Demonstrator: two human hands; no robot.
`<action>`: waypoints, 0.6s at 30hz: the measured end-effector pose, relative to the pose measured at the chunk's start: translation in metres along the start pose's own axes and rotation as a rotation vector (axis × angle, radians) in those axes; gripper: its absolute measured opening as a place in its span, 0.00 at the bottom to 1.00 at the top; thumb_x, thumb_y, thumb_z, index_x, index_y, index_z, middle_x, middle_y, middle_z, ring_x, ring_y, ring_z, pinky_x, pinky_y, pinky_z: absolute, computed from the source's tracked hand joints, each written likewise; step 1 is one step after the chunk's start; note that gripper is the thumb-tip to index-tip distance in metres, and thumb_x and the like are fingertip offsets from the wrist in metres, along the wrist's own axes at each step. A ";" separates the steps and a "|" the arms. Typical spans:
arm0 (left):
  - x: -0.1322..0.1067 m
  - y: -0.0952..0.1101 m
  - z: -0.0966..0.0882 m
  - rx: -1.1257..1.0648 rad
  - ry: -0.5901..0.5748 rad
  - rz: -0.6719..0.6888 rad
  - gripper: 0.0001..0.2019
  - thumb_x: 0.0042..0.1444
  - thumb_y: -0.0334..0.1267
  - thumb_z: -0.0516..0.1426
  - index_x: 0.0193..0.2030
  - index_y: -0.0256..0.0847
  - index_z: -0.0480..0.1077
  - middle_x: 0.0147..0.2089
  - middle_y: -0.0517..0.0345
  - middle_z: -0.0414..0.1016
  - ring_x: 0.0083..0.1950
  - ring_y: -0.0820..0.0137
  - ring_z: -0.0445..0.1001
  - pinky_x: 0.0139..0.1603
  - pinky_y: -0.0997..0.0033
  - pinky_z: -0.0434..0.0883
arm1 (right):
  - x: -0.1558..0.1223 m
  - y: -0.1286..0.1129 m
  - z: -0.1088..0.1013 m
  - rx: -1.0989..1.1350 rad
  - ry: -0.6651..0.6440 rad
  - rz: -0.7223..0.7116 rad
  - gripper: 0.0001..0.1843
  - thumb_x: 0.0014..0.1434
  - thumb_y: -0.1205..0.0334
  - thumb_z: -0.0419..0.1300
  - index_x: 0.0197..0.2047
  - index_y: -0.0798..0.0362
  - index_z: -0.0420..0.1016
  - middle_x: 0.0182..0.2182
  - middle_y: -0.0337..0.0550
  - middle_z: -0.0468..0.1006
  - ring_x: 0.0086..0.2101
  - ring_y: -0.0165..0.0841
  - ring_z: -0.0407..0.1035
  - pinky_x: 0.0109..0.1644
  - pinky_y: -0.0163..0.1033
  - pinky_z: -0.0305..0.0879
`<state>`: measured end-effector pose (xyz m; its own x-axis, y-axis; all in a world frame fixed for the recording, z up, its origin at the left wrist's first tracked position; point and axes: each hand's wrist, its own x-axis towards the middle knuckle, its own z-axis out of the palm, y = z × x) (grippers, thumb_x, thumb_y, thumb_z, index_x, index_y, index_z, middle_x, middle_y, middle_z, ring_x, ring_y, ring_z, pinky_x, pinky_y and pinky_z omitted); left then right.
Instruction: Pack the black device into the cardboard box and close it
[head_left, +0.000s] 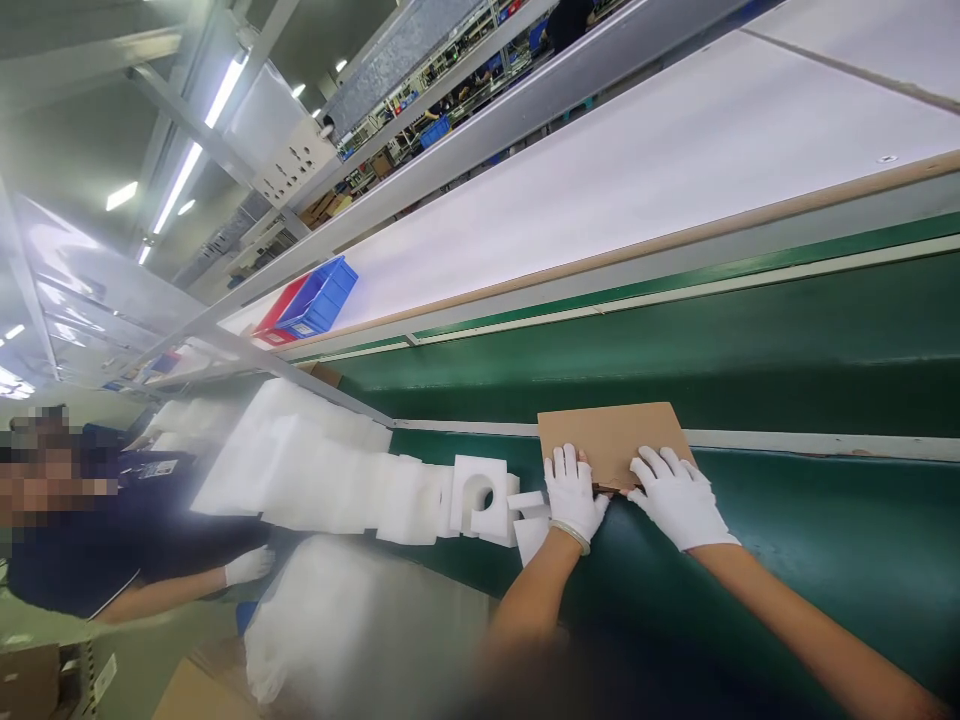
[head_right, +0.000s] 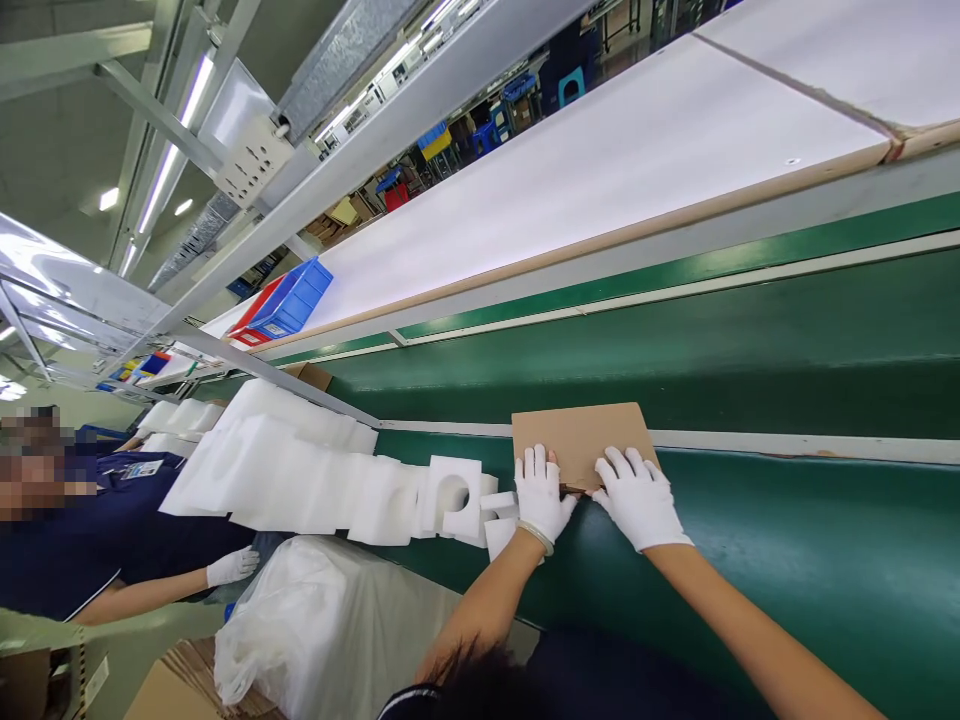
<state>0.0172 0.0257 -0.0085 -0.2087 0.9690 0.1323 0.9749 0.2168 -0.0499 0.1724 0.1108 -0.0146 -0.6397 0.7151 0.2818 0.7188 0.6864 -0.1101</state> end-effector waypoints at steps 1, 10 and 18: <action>0.002 0.000 0.000 -0.003 -0.003 -0.001 0.36 0.57 0.57 0.50 0.66 0.34 0.54 0.69 0.46 0.49 0.69 0.54 0.46 0.68 0.48 0.51 | 0.001 0.000 -0.001 -0.001 -0.001 -0.003 0.15 0.61 0.58 0.53 0.47 0.57 0.71 0.55 0.56 0.68 0.55 0.49 0.57 0.54 0.51 0.57; -0.014 0.005 -0.019 -0.202 -0.019 -0.102 0.37 0.54 0.57 0.53 0.65 0.34 0.57 0.69 0.45 0.49 0.69 0.54 0.47 0.69 0.50 0.53 | 0.013 0.017 -0.022 0.269 -0.134 0.364 0.25 0.57 0.46 0.50 0.50 0.56 0.66 0.49 0.56 0.70 0.48 0.49 0.66 0.46 0.50 0.64; -0.148 0.010 -0.041 -0.236 0.036 -0.431 0.28 0.45 0.45 0.56 0.53 0.81 0.62 0.41 0.70 0.77 0.43 0.54 0.76 0.36 0.56 0.79 | -0.033 -0.002 0.035 0.959 -0.232 0.513 0.32 0.52 0.34 0.33 0.42 0.41 0.68 0.35 0.48 0.75 0.43 0.45 0.71 0.55 0.53 0.63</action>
